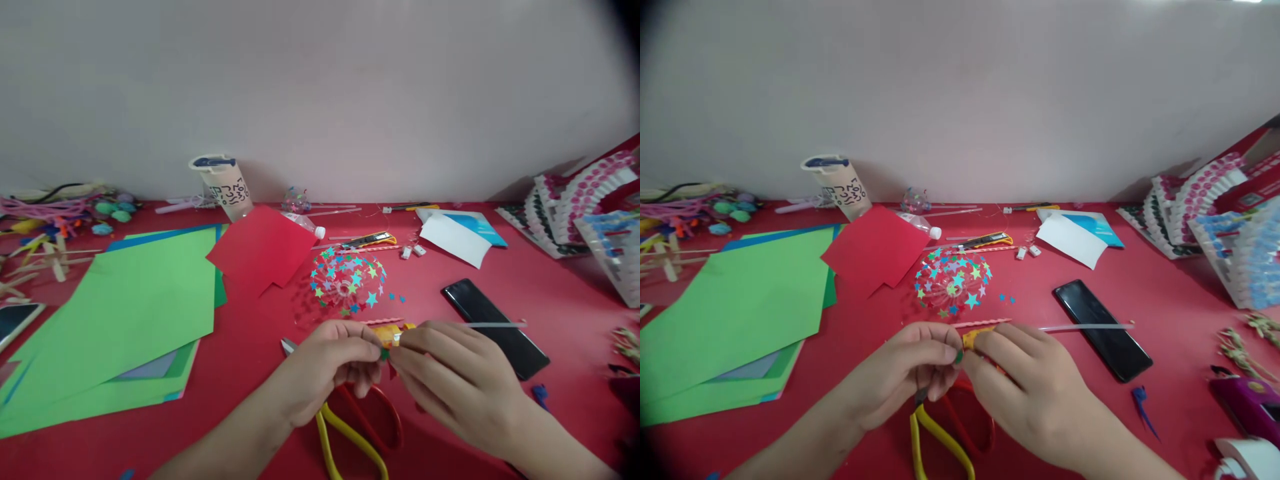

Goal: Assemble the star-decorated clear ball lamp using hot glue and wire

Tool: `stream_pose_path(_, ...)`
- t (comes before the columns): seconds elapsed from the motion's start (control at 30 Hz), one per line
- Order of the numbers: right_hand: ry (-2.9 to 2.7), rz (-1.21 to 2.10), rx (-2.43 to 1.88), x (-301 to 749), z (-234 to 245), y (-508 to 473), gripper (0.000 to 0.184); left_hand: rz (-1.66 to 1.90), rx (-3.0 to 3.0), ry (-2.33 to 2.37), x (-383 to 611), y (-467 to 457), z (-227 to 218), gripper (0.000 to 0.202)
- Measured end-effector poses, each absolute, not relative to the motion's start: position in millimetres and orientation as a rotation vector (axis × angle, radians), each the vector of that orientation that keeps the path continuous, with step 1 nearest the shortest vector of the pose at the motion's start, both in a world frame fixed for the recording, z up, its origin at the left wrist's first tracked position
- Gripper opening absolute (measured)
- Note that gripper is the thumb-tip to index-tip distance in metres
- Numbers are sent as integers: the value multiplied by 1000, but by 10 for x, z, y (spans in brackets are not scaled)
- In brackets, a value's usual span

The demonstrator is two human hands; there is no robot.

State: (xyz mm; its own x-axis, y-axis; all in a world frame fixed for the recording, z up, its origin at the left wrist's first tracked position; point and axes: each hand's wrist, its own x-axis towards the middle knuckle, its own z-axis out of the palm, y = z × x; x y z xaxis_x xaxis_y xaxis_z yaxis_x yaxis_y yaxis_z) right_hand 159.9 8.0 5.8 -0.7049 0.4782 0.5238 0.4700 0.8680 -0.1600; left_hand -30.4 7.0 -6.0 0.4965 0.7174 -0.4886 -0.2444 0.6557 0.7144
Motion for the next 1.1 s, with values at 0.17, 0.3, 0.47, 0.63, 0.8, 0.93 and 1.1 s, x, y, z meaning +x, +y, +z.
stream_pose_path(0.17, -2499, 11, -656, 1572, 92, 138, 17, 564, 658, 883, -324, 139, -53, 7)
stream_pose_path(0.3, -2423, 211, -797, 1620, 99, 297, 14, 638, 998, 1100, -451, 235, -18, 11)
stream_pose_path(0.47, -2203, 779, -1091, 1597, 105, 656, 9, 900, 1662, 1572, -696, 405, -97, 8)
stream_pose_path(0.63, -2100, 859, -1169, 1447, 53, 939, 9, 930, 1982, 1546, -736, 623, -194, 15)
stream_pose_path(0.8, -2173, 979, -1183, 1358, -3, 1037, 9, 816, 2072, 1457, -633, 809, -226, 16)
stream_pose_path(0.93, -2171, 1142, -1192, 1354, -70, 1033, 8, 732, 1994, 1409, -660, 782, -249, 22)
stream_pose_path(1.1, -2111, 1187, -1116, 1366, -148, 1076, 10, 703, 1982, 1512, -720, 648, -210, 26)
